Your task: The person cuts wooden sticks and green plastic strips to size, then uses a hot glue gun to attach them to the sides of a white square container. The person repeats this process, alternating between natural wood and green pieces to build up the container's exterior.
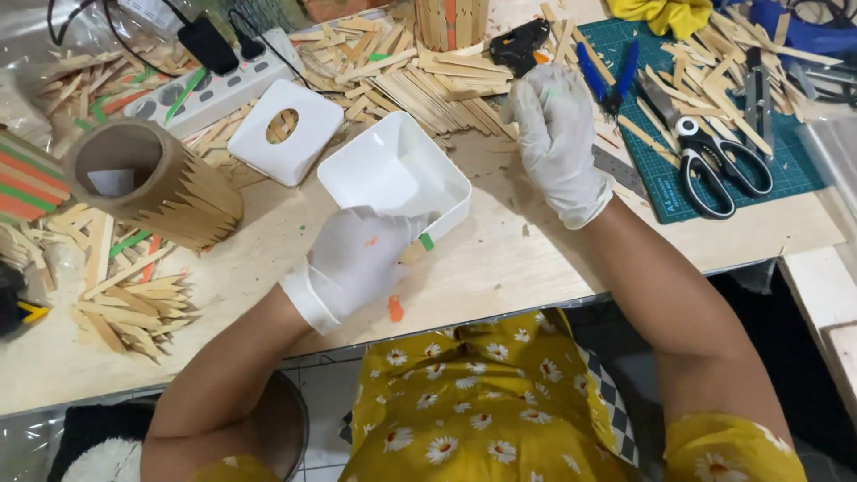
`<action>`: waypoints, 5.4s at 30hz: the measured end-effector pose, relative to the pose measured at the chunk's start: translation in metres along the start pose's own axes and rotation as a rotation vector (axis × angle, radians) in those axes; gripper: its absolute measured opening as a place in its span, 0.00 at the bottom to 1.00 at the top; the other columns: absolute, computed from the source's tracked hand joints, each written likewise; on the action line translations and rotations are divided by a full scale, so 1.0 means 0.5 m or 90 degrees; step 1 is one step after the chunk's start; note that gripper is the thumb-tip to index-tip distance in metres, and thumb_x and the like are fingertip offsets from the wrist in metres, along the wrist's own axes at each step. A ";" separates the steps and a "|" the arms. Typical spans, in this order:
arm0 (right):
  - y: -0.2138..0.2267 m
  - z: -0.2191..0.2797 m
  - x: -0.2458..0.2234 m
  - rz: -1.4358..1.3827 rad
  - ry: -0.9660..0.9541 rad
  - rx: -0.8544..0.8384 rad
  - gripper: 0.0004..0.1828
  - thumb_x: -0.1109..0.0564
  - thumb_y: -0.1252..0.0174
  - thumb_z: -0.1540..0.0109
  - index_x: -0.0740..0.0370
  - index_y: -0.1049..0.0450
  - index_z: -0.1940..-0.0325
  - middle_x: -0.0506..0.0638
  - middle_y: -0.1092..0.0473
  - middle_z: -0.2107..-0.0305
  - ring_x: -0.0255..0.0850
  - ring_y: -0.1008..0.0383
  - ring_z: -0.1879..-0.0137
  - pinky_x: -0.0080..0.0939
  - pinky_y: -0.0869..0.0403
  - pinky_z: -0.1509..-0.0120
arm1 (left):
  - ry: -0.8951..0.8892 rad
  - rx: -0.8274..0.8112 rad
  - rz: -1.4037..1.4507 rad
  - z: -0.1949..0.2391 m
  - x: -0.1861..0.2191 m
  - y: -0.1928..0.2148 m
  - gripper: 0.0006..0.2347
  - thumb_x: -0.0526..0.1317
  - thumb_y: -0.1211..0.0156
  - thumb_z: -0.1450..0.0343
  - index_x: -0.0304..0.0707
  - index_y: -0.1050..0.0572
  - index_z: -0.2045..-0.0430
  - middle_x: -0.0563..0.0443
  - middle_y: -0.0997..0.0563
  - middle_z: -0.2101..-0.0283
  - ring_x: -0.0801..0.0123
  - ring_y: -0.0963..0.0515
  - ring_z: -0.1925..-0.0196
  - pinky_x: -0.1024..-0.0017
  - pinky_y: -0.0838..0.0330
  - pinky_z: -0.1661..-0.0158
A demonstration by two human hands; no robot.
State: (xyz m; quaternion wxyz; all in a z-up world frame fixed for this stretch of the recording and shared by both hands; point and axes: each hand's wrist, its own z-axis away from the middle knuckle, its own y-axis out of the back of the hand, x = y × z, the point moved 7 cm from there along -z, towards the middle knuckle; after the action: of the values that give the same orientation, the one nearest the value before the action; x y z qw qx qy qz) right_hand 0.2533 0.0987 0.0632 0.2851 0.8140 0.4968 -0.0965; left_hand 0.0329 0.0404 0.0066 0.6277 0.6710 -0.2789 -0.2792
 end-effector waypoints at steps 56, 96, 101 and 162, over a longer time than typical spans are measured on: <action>-0.080 -0.051 -0.076 -0.803 -0.510 -0.058 0.20 0.61 0.44 0.50 0.69 0.28 0.54 0.56 0.28 0.73 0.45 0.25 0.72 0.42 0.27 0.63 | 0.206 0.526 0.843 -0.027 -0.181 -0.006 0.17 0.39 0.46 0.21 0.46 0.30 0.36 0.48 0.27 0.33 0.65 0.33 0.29 0.60 0.41 0.28; -0.120 0.007 -0.001 -0.272 -0.239 -0.434 0.36 0.63 0.36 0.48 0.68 0.32 0.35 0.55 0.32 0.62 0.49 0.30 0.51 0.52 0.30 0.43 | -0.148 0.724 0.067 0.065 -0.018 0.109 0.16 0.38 0.43 0.31 0.45 0.37 0.93 0.55 0.40 0.88 0.65 0.39 0.87 0.62 0.34 0.66; -0.108 0.054 0.178 0.119 -0.241 -0.307 0.20 0.58 0.30 0.43 0.62 0.23 0.47 0.57 0.27 0.64 0.56 0.25 0.53 0.52 0.27 0.48 | -0.142 0.737 0.019 0.055 -0.005 0.129 0.16 0.36 0.43 0.32 0.44 0.36 0.94 0.54 0.41 0.89 0.65 0.39 0.89 0.66 0.32 0.70; -0.068 0.053 0.220 0.015 -0.509 -0.158 0.12 0.54 0.25 0.47 0.49 0.17 0.61 0.45 0.22 0.66 0.39 0.22 0.54 0.37 0.27 0.47 | 0.179 0.209 0.680 -0.227 0.066 -0.051 0.19 0.40 0.37 0.29 0.41 0.27 0.43 0.42 0.21 0.50 0.51 0.19 0.46 0.60 0.22 0.49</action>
State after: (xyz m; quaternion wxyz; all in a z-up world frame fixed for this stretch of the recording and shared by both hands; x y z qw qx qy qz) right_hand 0.2809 0.1783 -0.0196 0.5522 0.6777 0.3458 -0.3410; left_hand 0.1384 0.0957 -0.0132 0.6004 0.5561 -0.5327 0.2156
